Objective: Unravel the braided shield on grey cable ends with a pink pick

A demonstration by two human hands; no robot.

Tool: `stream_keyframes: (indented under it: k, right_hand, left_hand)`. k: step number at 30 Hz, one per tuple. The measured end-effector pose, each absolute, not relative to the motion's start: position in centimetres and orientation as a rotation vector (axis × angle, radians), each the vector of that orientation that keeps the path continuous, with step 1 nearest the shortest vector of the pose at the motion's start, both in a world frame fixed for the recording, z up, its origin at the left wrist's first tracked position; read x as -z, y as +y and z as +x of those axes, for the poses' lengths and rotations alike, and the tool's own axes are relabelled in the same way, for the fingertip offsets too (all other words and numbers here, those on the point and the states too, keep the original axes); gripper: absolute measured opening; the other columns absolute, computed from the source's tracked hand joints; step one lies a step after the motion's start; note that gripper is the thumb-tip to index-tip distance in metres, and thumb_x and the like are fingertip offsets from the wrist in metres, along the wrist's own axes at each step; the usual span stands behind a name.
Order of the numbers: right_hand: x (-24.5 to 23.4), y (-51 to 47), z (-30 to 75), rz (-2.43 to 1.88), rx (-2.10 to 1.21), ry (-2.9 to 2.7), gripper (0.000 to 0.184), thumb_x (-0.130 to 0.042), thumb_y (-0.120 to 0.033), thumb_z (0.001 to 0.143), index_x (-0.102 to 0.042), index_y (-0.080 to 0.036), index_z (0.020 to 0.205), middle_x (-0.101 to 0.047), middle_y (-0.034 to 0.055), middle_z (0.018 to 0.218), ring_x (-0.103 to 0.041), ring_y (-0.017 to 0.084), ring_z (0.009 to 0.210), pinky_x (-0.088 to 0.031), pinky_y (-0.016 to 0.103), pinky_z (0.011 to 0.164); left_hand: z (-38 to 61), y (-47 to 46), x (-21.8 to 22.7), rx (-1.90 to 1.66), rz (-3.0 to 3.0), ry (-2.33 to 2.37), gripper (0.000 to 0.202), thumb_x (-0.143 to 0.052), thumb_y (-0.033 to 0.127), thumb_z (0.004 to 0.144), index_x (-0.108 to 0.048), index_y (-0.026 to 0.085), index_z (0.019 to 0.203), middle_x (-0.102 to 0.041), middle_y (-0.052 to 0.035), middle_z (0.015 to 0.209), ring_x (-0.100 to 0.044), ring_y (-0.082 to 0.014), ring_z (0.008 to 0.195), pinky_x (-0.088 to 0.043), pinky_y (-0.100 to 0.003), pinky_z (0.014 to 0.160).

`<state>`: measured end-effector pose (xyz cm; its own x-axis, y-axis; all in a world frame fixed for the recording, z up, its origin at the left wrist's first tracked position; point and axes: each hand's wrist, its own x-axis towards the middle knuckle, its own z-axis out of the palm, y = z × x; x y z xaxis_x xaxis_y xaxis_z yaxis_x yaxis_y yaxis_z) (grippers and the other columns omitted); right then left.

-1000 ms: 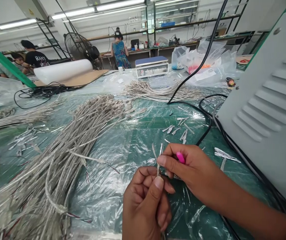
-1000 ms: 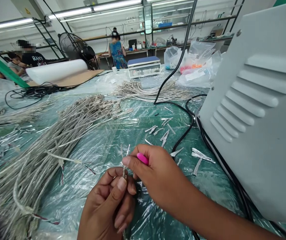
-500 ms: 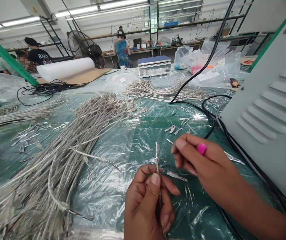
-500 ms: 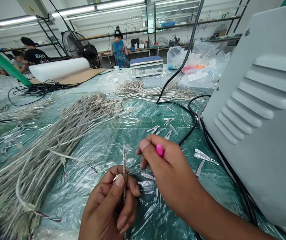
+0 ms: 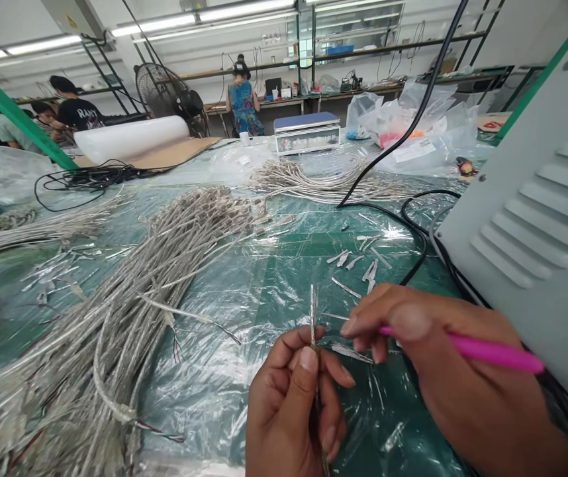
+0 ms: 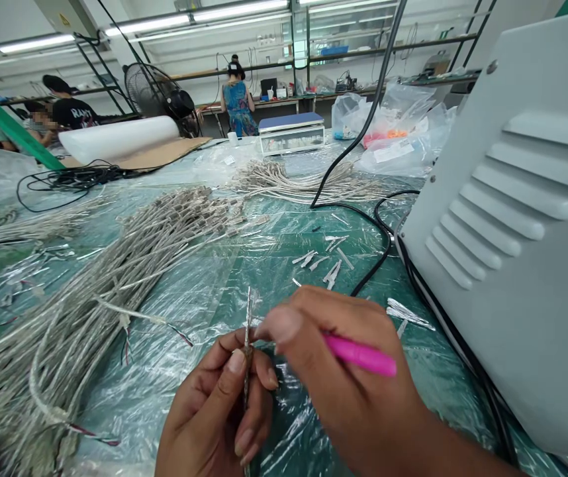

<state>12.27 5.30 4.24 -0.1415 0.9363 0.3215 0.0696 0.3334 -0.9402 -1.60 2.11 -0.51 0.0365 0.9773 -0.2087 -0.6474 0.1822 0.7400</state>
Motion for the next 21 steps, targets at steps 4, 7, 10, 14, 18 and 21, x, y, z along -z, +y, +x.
stream_keyframes:
  k: [4, 7, 10, 14, 18, 21]
  right_hand:
    - [-4.05, 4.83, 12.22, -0.789, -0.881, -1.638, 0.027, -0.047, -0.032, 0.098, -0.071, -0.024, 0.088, -0.071, 0.0027, 0.078, -0.068, 0.017, 0.075, -0.052, 0.027, 0.068]
    - [-3.7, 4.84, 12.08, -0.855, -0.811, -1.677, 0.03, -0.042, -0.022, 0.099, -0.069, -0.024, 0.086, -0.072, 0.0014, 0.08, -0.068, 0.015, 0.075, -0.052, 0.026, 0.068]
    - [-3.54, 4.95, 11.92, -0.914, -0.811, -1.724, 0.031, -0.041, -0.019, 0.099, -0.067, -0.022, 0.083, -0.069, 0.0, 0.076, -0.067, 0.013, 0.069, -0.05, 0.024, 0.063]
    - [-3.46, 4.98, 11.73, -0.907, -0.846, -1.736, 0.03, -0.04, -0.02, 0.099, -0.066, -0.019, 0.082, -0.066, 0.0, 0.074, -0.064, 0.012, 0.066, -0.05, 0.025, 0.062]
    - [-3.39, 4.93, 11.59, -0.915, -0.865, -1.738, 0.03, -0.04, -0.02, 0.099, -0.065, -0.019, 0.082, -0.065, 0.0001, 0.072, -0.063, 0.012, 0.065, -0.049, 0.026, 0.061]
    - [-3.38, 4.92, 11.55, -0.946, -0.889, -1.743, 0.029, -0.041, -0.022, 0.099, -0.065, -0.02, 0.083, -0.066, 0.0009, 0.075, -0.064, 0.014, 0.068, -0.049, 0.027, 0.063]
  left_hand:
    - [-1.57, 2.0, 0.54, -1.358, 0.477, 0.843, 0.016, -0.065, 0.024, 0.087, -0.066, 0.015, 0.1, -0.068, -0.003, 0.069, -0.032, 0.0008, 0.032, -0.033, -0.011, 0.033]
    - [-1.58, 2.03, 0.41, -1.368, 0.461, 0.847, 0.015, -0.068, 0.023, 0.084, -0.067, 0.017, 0.098, -0.068, -0.0019, 0.067, -0.032, 0.0009, 0.032, -0.033, -0.01, 0.033]
    - [-1.64, 2.12, 0.36, -1.366, 0.454, 0.813, 0.013, -0.068, 0.023, 0.085, -0.068, 0.017, 0.096, -0.067, -0.0017, 0.067, -0.032, 0.001, 0.032, -0.034, -0.01, 0.033]
    - [-1.76, 2.13, 0.51, -1.37, 0.452, 0.763, 0.012, -0.062, 0.022, 0.088, -0.068, 0.017, 0.097, -0.068, -0.0029, 0.068, -0.032, 0.0007, 0.032, -0.035, -0.011, 0.033]
    - [-1.83, 2.11, 0.69, -1.361, 0.46, 0.737, 0.014, -0.057, 0.022, 0.091, -0.069, 0.017, 0.097, -0.068, -0.0038, 0.068, -0.032, 0.0003, 0.033, -0.035, -0.011, 0.034]
    - [-1.82, 2.11, 0.71, -1.364, 0.463, 0.737, 0.015, -0.055, 0.022, 0.092, -0.069, 0.017, 0.096, -0.067, -0.0036, 0.068, -0.032, 0.0001, 0.033, -0.035, -0.012, 0.034]
